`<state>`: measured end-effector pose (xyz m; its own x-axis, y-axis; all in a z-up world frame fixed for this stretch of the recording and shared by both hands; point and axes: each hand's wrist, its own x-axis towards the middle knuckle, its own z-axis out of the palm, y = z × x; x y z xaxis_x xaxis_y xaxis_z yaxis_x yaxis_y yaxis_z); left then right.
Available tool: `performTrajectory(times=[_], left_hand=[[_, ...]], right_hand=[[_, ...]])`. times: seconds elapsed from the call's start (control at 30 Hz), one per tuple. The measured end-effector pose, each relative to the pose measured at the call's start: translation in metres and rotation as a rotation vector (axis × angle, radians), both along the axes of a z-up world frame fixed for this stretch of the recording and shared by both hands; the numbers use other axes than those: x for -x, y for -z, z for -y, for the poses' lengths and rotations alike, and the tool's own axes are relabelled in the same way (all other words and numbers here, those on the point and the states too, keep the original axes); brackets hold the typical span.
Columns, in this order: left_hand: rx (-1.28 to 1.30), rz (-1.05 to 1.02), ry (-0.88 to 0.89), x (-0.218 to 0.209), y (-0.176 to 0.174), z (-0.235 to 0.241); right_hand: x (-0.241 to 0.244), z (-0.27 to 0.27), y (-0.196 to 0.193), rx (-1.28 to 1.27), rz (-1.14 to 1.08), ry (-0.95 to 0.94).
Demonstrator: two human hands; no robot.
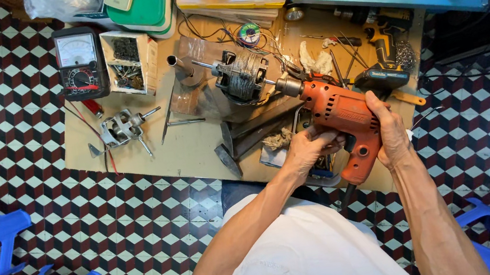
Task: The person uses a corded drill to work on a cylindrical electromechanical component, likely a motor rotor, on a cluttered workbench. They repeatedly drill into the component, pause to rotate and inspect it, and handle it with both hands. The workbench contains various tools and parts, and the floor has a geometric tile pattern.
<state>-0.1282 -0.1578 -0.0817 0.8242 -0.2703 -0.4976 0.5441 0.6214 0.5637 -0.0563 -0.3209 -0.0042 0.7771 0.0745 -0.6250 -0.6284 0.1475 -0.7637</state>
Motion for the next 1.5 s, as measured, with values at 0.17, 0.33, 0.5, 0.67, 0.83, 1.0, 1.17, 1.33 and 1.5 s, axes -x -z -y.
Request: performTrajectory(times=[0.17,0.33,0.5,0.67,0.83,1.0,1.17,1.33,1.5], left_hand=[[-0.084,0.016,0.052,-0.007,-0.006,-0.012],[-0.114,0.074,-0.108,-0.034,-0.025,-0.028],[0.041,-0.023,-0.274,-0.051,-0.043,-0.013],[0.039,-0.043,-0.279,-0.049,-0.031,-0.014],[-0.091,-0.212,-0.457,-0.079,-0.015,-0.009],[0.253,-0.36,-0.615,-0.108,-0.015,-0.003],[0.107,-0.536,-0.803,-0.115,-0.029,-0.001],[-0.041,-0.523,-0.807,-0.122,-0.034,-0.002],[-0.023,-0.494,-0.776,-0.12,-0.028,-0.001]], right_hand=[[-0.003,0.002,-0.001,0.023,-0.012,-0.011],[-0.003,0.004,0.002,0.07,0.013,-0.022],[-0.003,0.01,0.002,-0.055,-0.041,-0.027],[0.005,0.009,0.008,-0.188,-0.099,0.035],[0.005,0.003,0.006,-0.173,-0.085,0.01],[0.007,0.001,0.004,-0.159,-0.082,0.019],[0.012,-0.001,0.003,-0.139,-0.046,0.012],[0.014,-0.006,-0.001,-0.11,-0.009,0.032],[0.012,-0.006,-0.006,-0.103,-0.054,0.039]])
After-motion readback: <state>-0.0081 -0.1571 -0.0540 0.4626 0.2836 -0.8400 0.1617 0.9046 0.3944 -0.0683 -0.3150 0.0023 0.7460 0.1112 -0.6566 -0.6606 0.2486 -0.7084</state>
